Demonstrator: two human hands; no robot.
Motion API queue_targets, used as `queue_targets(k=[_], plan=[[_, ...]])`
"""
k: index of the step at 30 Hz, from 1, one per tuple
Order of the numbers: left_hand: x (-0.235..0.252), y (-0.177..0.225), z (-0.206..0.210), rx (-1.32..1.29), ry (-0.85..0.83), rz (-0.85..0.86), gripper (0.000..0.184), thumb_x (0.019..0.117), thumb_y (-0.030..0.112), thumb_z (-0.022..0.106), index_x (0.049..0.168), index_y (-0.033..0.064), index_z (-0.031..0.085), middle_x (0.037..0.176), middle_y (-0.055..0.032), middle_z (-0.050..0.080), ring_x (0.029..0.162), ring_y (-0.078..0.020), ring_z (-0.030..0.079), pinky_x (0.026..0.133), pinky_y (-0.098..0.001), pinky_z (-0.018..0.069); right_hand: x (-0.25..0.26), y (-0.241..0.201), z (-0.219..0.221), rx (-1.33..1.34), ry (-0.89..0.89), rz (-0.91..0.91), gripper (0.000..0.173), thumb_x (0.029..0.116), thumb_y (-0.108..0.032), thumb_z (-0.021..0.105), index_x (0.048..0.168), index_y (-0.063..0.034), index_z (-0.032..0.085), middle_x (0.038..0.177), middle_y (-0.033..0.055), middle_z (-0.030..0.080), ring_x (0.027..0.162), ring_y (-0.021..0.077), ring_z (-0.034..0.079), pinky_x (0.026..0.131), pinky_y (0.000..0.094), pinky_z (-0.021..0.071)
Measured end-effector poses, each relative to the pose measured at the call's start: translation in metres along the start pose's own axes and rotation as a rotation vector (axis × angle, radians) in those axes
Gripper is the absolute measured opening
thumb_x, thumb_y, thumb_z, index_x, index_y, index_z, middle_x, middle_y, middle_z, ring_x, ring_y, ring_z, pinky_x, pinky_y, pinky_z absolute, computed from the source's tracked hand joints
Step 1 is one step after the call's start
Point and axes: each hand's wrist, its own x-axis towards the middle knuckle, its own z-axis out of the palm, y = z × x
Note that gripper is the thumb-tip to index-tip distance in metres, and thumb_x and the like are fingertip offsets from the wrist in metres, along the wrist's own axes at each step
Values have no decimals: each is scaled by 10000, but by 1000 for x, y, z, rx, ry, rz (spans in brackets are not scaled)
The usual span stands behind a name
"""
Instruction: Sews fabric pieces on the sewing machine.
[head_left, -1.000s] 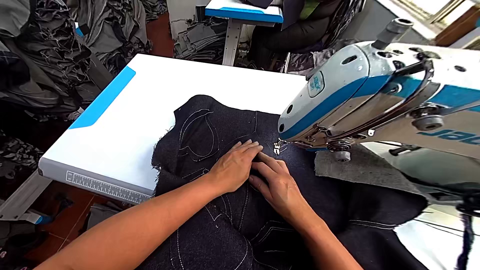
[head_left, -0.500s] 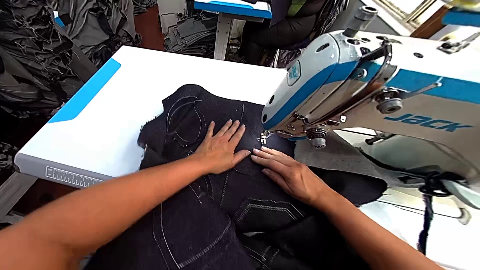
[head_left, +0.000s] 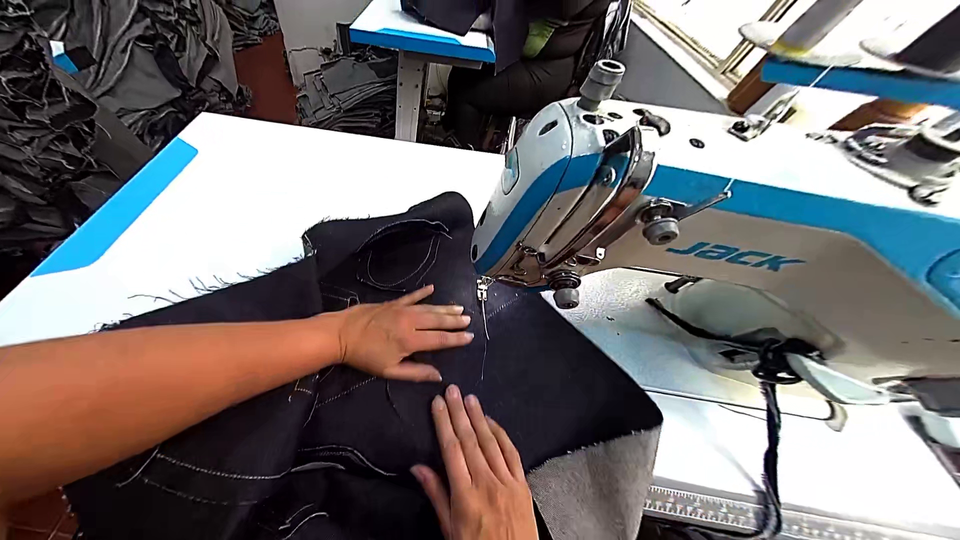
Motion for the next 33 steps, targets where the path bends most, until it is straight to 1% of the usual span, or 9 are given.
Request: queue_targets(k=[2, 3, 6, 10, 14, 18, 25, 29, 33], plan=[[-2, -3, 0, -41, 8, 36, 572, 1034, 454, 485, 1457, 79, 569, 1516, -138, 540, 1465, -310, 442, 1214, -600, 273, -2, -2, 1, -44, 4, -14, 676, 1055, -571, 364, 1417, -53, 606, 1440, 97, 624, 1336, 242, 583, 1115, 381, 407], [-1, -7, -1, -57, 7, 50, 569, 1028, 444, 498, 1455, 75, 572, 1511, -141, 545, 1462, -311, 446, 1215, -598, 270, 0, -2, 3, -55, 7, -18, 685, 1055, -577, 357, 1418, -52, 605, 1439, 95, 626, 1335, 237, 582, 1115, 376, 402], [2, -22, -5, -79, -23, 66, 569, 1017, 426, 534, 1463, 73, 561, 1521, -150, 531, 1469, -319, 433, 1225, -589, 248, 11, -1, 7, -57, 10, -16, 712, 1046, -599, 343, 1403, -50, 622, 1422, 100, 638, 1315, 250, 599, 1099, 385, 422], [6, -40, -10, -101, -39, 74, 565, 998, 401, 570, 1452, 64, 567, 1519, -147, 533, 1471, -320, 430, 1227, -589, 240, 25, -3, 13, -75, -1, 11, 739, 1056, -602, 278, 1410, -50, 618, 1439, 113, 622, 1325, 265, 593, 1102, 397, 419], [9, -46, -11, -108, -59, 77, 589, 1004, 403, 559, 1472, 46, 537, 1526, -143, 527, 1481, -312, 415, 1237, -579, 220, 29, -1, 12, -70, -13, 17, 751, 1049, -613, 286, 1402, -44, 625, 1435, 114, 624, 1324, 266, 595, 1096, 403, 428], [11, -47, -11, -102, -53, 83, 591, 1011, 412, 543, 1471, 41, 538, 1520, -142, 534, 1479, -310, 421, 1236, -577, 221, 32, 3, 8, -35, -32, 18, 751, 1045, -618, 301, 1405, -42, 623, 1439, 114, 621, 1327, 266, 591, 1091, 392, 430], [17, -48, -10, -132, -35, 87, 567, 1007, 387, 564, 1447, 29, 561, 1501, -144, 553, 1469, -319, 434, 1233, -584, 219, 34, 10, 5, -13, -54, 27, 755, 1038, -631, 317, 1392, -46, 635, 1436, 114, 623, 1328, 270, 591, 1091, 393, 435], [16, -48, -10, -111, -28, 79, 573, 1012, 400, 553, 1458, 40, 552, 1508, -147, 544, 1469, -321, 434, 1231, -582, 228, 36, 11, 3, 1, -62, 27, 749, 1037, -632, 321, 1390, -55, 641, 1432, 107, 627, 1326, 268, 595, 1093, 399, 439], [16, -48, -7, -85, 2, 64, 558, 1006, 397, 563, 1441, 47, 572, 1498, -143, 554, 1460, -319, 445, 1224, -585, 251, 37, 18, 3, 28, -66, 20, 732, 1038, -627, 334, 1384, -65, 649, 1431, 94, 631, 1321, 269, 600, 1089, 408, 452]])
